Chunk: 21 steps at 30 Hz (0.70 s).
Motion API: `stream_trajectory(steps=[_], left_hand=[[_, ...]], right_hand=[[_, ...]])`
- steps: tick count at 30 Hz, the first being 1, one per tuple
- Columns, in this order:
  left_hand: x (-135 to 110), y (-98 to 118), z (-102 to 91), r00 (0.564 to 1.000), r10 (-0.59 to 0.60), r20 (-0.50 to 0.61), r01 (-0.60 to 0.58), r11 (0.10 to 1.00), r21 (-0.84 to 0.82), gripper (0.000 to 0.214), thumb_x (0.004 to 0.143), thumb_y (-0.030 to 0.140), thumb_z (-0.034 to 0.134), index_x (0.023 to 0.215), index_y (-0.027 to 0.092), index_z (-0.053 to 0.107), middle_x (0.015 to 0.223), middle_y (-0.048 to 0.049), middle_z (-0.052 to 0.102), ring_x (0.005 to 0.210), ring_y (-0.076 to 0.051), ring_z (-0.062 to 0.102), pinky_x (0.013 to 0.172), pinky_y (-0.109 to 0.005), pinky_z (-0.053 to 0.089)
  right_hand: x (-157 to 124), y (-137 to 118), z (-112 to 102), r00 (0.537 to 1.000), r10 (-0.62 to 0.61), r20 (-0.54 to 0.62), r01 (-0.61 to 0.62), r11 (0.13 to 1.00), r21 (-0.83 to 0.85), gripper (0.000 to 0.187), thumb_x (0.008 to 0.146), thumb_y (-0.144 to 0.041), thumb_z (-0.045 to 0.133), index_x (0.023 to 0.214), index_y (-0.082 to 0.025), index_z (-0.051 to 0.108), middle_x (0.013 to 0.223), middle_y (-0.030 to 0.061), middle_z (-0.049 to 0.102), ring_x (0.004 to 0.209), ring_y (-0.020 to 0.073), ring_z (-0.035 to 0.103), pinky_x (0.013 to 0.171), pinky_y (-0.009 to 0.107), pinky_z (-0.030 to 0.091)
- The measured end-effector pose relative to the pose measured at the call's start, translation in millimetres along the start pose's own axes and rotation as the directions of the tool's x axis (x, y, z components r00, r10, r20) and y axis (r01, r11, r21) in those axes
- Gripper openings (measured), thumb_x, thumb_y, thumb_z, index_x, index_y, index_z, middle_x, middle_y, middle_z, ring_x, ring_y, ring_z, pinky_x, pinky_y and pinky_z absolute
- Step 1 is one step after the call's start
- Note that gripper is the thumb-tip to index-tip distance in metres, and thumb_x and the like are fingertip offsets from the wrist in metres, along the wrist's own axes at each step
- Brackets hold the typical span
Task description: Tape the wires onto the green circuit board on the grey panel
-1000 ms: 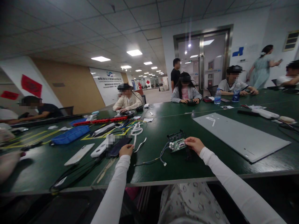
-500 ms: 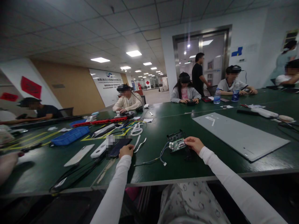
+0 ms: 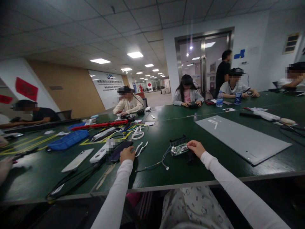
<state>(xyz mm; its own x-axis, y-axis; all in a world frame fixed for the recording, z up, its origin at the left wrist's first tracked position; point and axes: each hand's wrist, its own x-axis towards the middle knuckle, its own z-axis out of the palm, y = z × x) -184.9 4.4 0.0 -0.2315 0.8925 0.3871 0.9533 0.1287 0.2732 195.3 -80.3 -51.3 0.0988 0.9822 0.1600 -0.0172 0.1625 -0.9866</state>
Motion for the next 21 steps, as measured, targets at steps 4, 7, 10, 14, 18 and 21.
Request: stream_trajectory(steps=[4, 7, 10, 14, 18, 21], left_hand=[[-7, 20, -4.4, 0.987, 0.125, -0.102, -0.131, 0.990, -0.054, 0.027, 0.074, 0.024, 0.048, 0.099, 0.025, 0.057, 0.104, -0.0053, 0.053, 0.098, -0.023, 0.045, 0.077, -0.032, 0.038], [-15, 43, -6.6, 0.946, 0.285, -0.154, -0.314, 0.925, -0.213, 0.026, 0.075, 0.025, 0.048, 0.099, 0.022, 0.056, 0.101, -0.0044, 0.055, 0.095, -0.020, 0.048, 0.080, -0.030, 0.039], [-24, 69, -7.6, 0.883, 0.464, -0.075, -0.449, 0.786, -0.425, 0.032, 0.075, 0.030, 0.049, 0.105, 0.019, 0.051, 0.101, -0.0045, 0.055, 0.092, -0.016, 0.051, 0.083, -0.028, 0.039], [-41, 104, -3.6, 0.744, 0.665, 0.071, -0.517, 0.639, -0.570, 0.058, 0.069, 0.044, 0.054, 0.119, 0.018, 0.040, 0.114, -0.0088, 0.047, 0.105, -0.021, 0.045, 0.091, -0.036, 0.034], [-57, 133, 8.5, 0.593, 0.777, 0.211, -0.560, 0.586, -0.585, 0.093, 0.050, 0.052, 0.066, 0.128, 0.021, 0.026, 0.129, -0.0122, 0.031, 0.118, -0.030, 0.027, 0.097, -0.045, 0.024], [-64, 148, 18.4, 0.522, 0.800, 0.295, -0.572, 0.585, -0.575, 0.110, 0.040, 0.053, 0.070, 0.131, 0.021, 0.016, 0.134, -0.0137, 0.019, 0.121, -0.033, 0.019, 0.098, -0.047, 0.021]], right_hand=[[3, 8, -1, 0.984, -0.151, -0.096, 0.121, 0.958, -0.262, 0.009, 0.060, -0.026, 0.056, 0.068, -0.023, 0.054, 0.067, -0.0036, 0.059, 0.069, 0.0144, 0.055, 0.071, 0.029, 0.040], [3, 12, -5, 0.971, -0.209, -0.114, 0.150, 0.909, -0.389, 0.008, 0.062, -0.025, 0.053, 0.071, -0.024, 0.052, 0.067, -0.0033, 0.058, 0.066, 0.0140, 0.054, 0.068, 0.029, 0.040], [3, 11, -12, 0.953, -0.275, -0.125, 0.168, 0.826, -0.538, 0.010, 0.064, -0.023, 0.050, 0.073, -0.024, 0.053, 0.070, -0.0019, 0.057, 0.067, 0.0141, 0.054, 0.067, 0.028, 0.040], [5, 3, -35, 0.912, -0.351, -0.213, 0.110, 0.710, -0.695, 0.018, 0.064, -0.021, 0.049, 0.081, -0.023, 0.054, 0.090, 0.0031, 0.055, 0.085, 0.0184, 0.051, 0.077, 0.033, 0.037], [12, -5, -83, 0.850, -0.379, -0.366, -0.165, 0.468, -0.868, 0.031, 0.065, -0.025, 0.050, 0.095, -0.023, 0.053, 0.109, 0.0087, 0.047, 0.101, 0.0255, 0.041, 0.082, 0.040, 0.031], [18, -5, -142, 0.797, -0.311, -0.518, -0.404, 0.363, -0.840, 0.040, 0.066, -0.036, 0.050, 0.103, -0.021, 0.051, 0.117, 0.0124, 0.040, 0.106, 0.0294, 0.036, 0.084, 0.046, 0.027]])
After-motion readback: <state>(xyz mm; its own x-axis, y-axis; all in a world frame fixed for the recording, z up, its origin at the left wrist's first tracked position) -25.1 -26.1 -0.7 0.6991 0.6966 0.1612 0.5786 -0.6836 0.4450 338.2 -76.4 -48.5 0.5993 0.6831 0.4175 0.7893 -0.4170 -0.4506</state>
